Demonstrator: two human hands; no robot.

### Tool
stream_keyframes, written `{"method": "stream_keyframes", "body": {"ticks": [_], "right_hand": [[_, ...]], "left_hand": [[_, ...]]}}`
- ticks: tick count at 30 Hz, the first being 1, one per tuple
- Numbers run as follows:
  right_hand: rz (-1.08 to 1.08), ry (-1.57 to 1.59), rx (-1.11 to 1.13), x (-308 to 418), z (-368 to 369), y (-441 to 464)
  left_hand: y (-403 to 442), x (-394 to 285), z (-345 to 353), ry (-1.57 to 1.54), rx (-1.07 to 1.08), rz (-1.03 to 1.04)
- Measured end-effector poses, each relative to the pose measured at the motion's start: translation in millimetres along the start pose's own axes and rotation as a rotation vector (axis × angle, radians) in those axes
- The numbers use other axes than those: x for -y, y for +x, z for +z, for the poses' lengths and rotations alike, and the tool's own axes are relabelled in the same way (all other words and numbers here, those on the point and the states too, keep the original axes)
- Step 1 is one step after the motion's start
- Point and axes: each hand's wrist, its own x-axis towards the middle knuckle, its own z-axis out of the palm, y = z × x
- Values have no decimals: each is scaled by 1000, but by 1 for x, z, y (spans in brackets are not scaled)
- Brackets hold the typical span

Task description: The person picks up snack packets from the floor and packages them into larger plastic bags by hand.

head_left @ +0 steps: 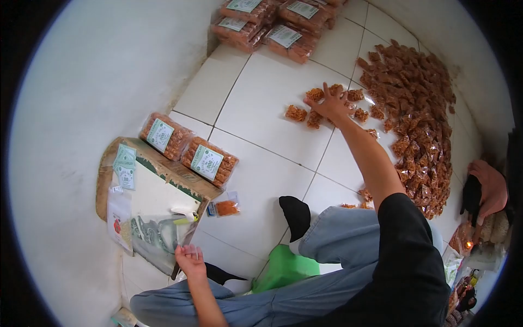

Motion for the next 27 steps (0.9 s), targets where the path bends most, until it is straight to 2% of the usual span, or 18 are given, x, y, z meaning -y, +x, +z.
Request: {"method": "stream_keyframes", "body": {"ticks": [6,9,11,12,14,16,17,18,19,21,22,24,26,27], "right_hand": [[-50,-26,-49,29,49,-37],[-126,-97,-27,35,43,-73],[-268,-72,313,35,31,-83],[-300,-119,302,36,13,-91],[-217,-94,164,20,4,-66],[-71,-139,-81,-19,-1,-25],[61,-139,-63,-50,-6,1],[-58,47,-95,-92,-13,12],[191,-182,-152,-115,-6,30],[184,-188,70,-119,-32,-13],[331,112,23,-130,-20,-17],[476,414,-21,-140,14,-7],[270,138,-21,-145,60,13],[199,58,-106,-130,72,-1]], "left_hand": [[-4,3,6,-17,-21,21],[-4,3,7,-28,-18,20],[-6,2,8,-34,-15,17],[-5,2,7,-36,-17,15],[-6,2,6,-37,-7,10],[-6,3,7,-44,-10,7],[-6,3,7,-47,-8,9],[-7,3,8,-56,-12,9],[-9,3,9,-52,-16,12],[-9,4,10,-53,-21,14],[-7,6,10,-56,-26,18],[-6,6,11,-56,-33,22],[-9,6,12,-47,-16,40],[-8,6,11,-47,-20,40]]}}
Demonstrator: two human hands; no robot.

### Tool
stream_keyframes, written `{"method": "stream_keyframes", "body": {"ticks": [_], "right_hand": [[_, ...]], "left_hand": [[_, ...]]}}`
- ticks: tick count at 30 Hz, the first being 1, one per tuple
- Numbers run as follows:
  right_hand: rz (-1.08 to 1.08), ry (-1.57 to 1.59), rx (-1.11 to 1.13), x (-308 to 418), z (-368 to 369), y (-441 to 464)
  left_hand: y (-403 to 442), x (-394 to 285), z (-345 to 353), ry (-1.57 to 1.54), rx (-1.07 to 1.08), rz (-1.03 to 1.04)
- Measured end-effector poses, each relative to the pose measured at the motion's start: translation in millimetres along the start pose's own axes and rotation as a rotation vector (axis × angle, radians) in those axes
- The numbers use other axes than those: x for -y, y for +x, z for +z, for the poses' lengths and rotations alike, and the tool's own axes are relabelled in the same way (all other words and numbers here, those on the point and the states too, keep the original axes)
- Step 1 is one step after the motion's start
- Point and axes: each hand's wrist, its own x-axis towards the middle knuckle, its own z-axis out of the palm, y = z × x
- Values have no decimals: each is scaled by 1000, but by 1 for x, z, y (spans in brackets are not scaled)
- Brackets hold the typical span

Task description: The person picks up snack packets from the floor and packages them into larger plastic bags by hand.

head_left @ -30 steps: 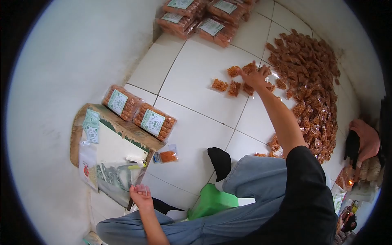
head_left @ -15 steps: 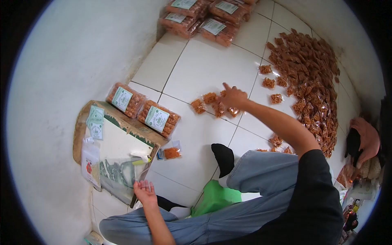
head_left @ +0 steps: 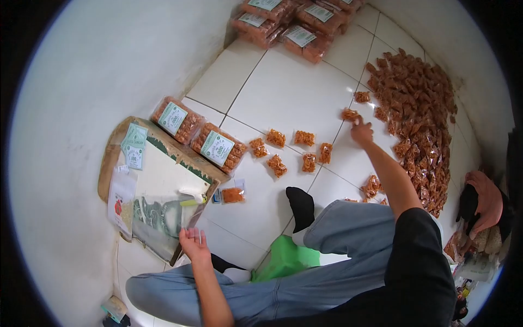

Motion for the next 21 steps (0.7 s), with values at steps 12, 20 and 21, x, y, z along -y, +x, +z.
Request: {"method": "stream_keyframes", "body": {"ticks": [12,20,21], "right_hand": [[-553,-316,623,152,-42,-140],[-1042,-222,173,196,4,-193],[-1046,-220,172,201,9,-201]], "left_hand": [[-1,2,-1,-32,47,15],[-10,-1,-2,-20,105,4],[-11,-2,-3,-23,104,7]]}}
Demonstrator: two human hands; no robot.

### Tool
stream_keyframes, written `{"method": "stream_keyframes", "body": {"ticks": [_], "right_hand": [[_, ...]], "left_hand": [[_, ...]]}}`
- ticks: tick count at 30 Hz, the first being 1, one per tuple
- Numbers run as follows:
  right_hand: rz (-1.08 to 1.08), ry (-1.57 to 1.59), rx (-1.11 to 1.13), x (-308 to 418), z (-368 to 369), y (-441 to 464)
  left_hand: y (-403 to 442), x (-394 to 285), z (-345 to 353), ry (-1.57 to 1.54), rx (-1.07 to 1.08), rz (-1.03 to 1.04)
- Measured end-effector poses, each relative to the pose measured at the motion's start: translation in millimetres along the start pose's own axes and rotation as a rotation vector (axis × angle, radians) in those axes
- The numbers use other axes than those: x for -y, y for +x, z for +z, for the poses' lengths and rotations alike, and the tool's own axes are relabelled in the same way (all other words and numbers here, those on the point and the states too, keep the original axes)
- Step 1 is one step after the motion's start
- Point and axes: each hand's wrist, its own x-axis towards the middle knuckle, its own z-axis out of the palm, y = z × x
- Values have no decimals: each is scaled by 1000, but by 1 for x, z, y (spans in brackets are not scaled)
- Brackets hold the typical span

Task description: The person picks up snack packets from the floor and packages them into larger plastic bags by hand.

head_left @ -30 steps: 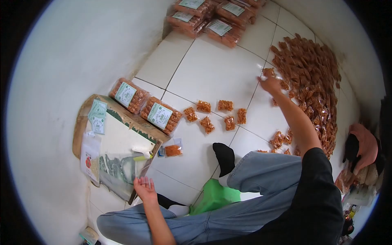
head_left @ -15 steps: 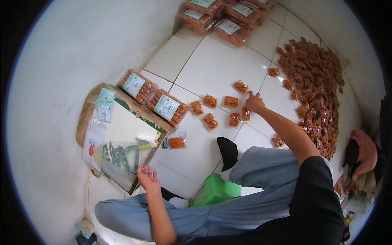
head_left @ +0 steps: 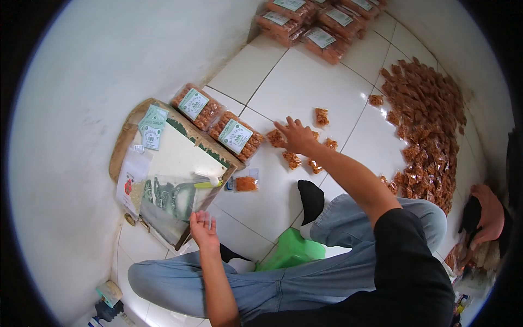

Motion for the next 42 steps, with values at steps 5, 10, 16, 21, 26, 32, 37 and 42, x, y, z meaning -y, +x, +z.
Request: {"method": "stream_keyframes", "body": {"ticks": [5,10,16,21,26,32,37,42], "right_hand": [[86,-220,-29,37,24,6],[60,-164,-108,36,56,14],[31,269,-67,-2,19,22],[77,293,-61,-40,7,22],[308,239,-54,-27,-1,9],[462,288,-15,-6,31,16],[481,102,-31,35,17,9],[363,67,-37,34,35,9]], "left_hand": [[-1,-1,-5,45,51,-3],[-17,-11,-3,68,110,-11],[-23,-11,-9,48,178,-27],[-24,-9,-9,15,222,-44],[-29,-11,-8,14,246,-62],[-42,-12,-5,18,223,-93],[-50,-12,-4,39,231,-58],[-53,-13,-9,132,254,-18]]}}
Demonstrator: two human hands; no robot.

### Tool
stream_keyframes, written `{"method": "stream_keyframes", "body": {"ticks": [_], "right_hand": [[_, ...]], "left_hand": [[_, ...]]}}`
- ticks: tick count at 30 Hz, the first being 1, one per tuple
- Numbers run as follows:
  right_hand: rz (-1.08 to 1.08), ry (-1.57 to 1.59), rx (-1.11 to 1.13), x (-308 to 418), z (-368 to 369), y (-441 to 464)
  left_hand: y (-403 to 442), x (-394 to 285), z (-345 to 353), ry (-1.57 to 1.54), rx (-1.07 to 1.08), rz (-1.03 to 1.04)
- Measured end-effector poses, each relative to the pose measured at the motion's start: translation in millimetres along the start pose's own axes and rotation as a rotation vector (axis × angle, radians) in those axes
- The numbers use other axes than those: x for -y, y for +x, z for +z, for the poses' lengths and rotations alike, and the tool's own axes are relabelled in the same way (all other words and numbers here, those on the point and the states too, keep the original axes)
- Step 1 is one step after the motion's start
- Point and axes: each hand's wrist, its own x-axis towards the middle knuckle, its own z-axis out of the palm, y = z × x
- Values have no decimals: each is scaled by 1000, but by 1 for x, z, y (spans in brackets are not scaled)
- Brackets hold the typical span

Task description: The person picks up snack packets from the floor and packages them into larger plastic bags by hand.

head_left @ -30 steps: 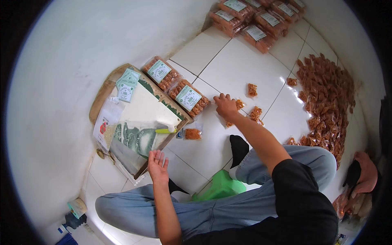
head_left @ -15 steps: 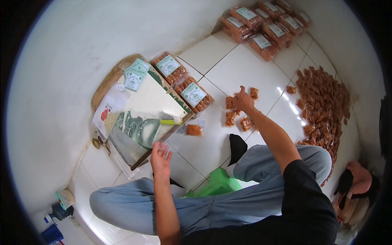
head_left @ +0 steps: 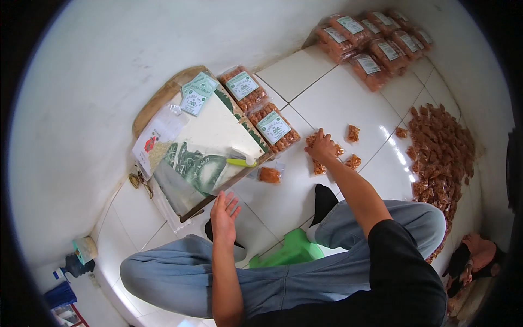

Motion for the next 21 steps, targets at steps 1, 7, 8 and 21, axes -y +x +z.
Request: {"method": "stream_keyframes", "body": {"ticks": [1,7,8,21], "right_hand": [[4,31,63,0,5,4],[-66,64,116,-13,-14,11],[-97,116,56,-18,-20,10],[-307,38,-30,-45,15,-77]], "left_hand": [[-2,0,-1,-3,-2,2],[-5,1,-2,-19,-5,-2],[-4,1,-3,-23,-1,0],[-1,2,-2,-44,1,4]]}}
